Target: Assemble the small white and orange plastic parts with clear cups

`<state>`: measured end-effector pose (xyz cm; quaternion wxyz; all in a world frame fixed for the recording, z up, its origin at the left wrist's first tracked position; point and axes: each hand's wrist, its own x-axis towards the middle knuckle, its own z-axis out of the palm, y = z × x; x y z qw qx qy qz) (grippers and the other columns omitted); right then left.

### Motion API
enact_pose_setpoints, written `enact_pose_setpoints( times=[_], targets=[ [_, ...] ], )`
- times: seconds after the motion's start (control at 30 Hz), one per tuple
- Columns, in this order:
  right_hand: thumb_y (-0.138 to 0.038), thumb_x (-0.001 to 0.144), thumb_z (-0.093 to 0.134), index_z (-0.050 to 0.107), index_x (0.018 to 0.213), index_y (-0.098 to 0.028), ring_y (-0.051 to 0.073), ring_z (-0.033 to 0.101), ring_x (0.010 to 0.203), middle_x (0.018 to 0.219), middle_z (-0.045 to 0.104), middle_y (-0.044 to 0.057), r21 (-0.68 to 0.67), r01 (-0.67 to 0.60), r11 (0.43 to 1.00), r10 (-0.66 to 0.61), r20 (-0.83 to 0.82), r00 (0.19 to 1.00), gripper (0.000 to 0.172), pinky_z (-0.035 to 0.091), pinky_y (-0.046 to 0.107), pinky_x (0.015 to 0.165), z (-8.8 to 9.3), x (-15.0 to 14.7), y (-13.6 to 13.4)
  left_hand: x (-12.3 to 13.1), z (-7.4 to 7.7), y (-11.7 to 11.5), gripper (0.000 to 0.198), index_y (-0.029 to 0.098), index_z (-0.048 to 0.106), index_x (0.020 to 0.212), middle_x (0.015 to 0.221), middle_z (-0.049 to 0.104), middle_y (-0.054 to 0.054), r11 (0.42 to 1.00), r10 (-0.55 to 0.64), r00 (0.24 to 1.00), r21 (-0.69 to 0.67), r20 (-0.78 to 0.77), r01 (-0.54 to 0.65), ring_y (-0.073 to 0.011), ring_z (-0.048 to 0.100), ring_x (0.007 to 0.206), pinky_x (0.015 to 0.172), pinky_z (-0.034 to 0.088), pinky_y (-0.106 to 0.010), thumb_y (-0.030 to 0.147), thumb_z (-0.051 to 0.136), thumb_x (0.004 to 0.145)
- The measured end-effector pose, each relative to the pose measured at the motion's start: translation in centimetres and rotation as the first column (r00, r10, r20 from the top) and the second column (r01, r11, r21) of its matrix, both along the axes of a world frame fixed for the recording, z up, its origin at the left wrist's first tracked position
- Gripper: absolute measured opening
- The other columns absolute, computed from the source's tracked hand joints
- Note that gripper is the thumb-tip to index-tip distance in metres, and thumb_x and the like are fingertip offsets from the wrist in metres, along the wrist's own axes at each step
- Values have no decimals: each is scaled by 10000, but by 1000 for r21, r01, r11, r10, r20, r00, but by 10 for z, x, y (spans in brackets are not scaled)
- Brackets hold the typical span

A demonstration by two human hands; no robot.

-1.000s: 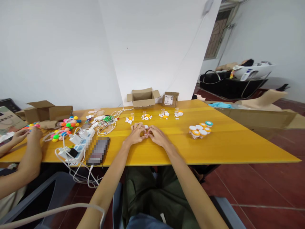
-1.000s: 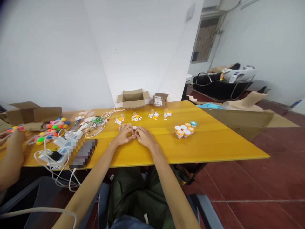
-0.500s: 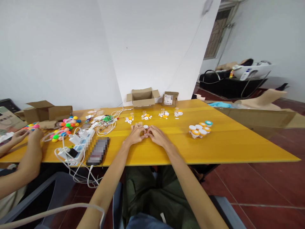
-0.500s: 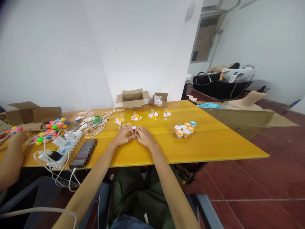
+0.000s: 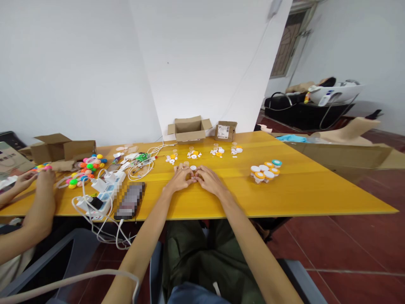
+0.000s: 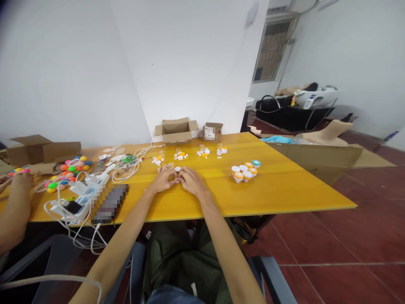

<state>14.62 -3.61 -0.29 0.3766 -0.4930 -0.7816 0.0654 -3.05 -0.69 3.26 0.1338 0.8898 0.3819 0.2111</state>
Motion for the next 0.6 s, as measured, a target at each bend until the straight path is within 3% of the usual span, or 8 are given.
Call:
enact_pose_setpoints(
  times=[0.6],
  targets=[
    [-145,877,588,616,825,-229,184,608,925,995,627,40,-34,-14,999,12,-58,998,104,466,304,846,-1,1,1,-1,0,4,112,287,751,881,1020,715,-42,999,-30,999,27,-16,30,-288,492,1100,1023,330,-487,367,679,852]
  ],
)
